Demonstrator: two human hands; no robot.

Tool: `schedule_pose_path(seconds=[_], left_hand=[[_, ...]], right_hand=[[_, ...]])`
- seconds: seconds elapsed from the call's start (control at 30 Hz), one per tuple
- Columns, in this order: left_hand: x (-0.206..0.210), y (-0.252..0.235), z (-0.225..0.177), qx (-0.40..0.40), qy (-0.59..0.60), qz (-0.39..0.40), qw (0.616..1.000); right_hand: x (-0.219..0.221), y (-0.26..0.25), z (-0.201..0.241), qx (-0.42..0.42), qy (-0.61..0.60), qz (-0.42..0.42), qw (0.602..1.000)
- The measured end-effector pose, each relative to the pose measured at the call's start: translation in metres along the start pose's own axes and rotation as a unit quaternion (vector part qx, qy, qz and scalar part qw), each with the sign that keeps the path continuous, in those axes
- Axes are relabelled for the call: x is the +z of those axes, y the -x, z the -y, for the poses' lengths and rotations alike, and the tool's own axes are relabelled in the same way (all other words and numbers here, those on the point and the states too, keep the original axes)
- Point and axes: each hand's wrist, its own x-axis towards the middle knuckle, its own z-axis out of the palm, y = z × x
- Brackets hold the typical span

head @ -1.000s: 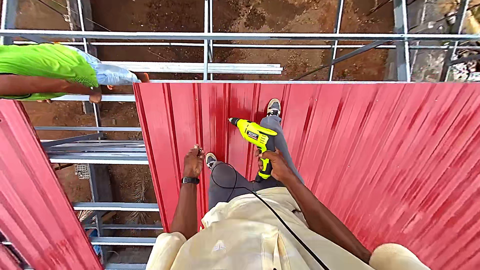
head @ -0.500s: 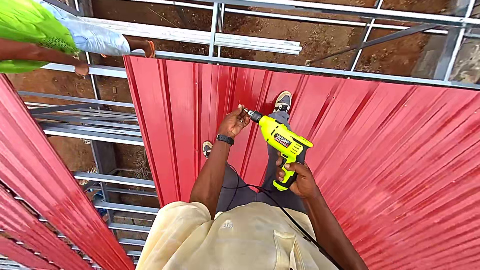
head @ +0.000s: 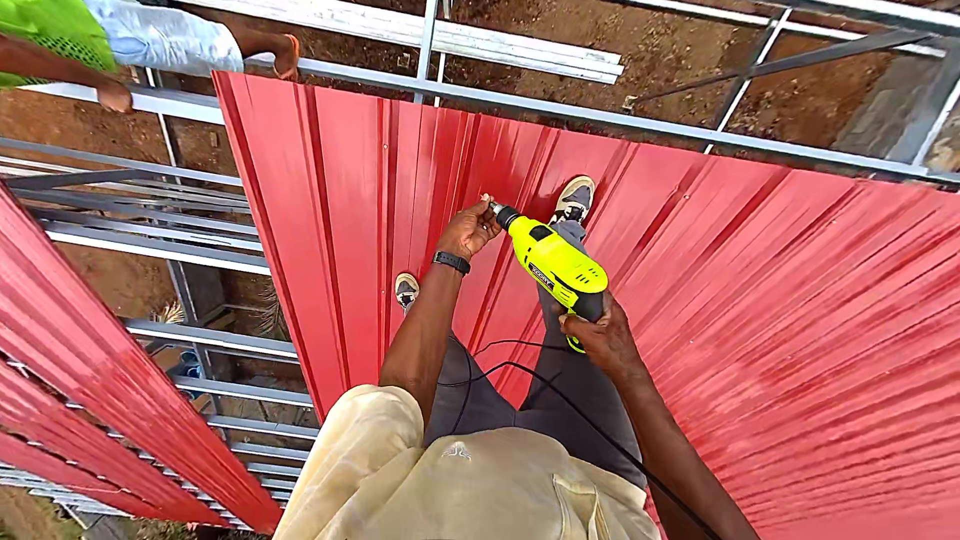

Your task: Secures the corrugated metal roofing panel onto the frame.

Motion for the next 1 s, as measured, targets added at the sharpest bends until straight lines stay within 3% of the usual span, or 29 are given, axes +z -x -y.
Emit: schedule_pose_path(seconds=[0.2,0.43,0.7,0.8,1.0], left_hand=[[0.008,-0.084,-0.003,-0.034,-0.029,0.003,0.999],[0.025,-0.196,0.041,-0.084,-0.058,-0.089,0.991],[0.033,-0.293,0.085,-0.086,-0.147,-0.133,0.976],[0.041,-0.312,0.101,-0.105,-0.203,-0.144,0.963],[0.048,-0.326,0.119,-0.084,-0.206,-0.17,0.96]], right_hand=[[0.002,-0.068,-0.014,0.021,0.15,-0.032,0.988],[-0.002,-0.137,-0.042,0.087,0.275,-0.016,0.957],[0.0,-0.197,-0.101,0.165,0.162,-0.039,0.972],[0.003,-0.206,-0.112,0.193,0.181,-0.051,0.963],[-0.012,-0.221,-0.118,0.213,0.164,-0.062,0.961]])
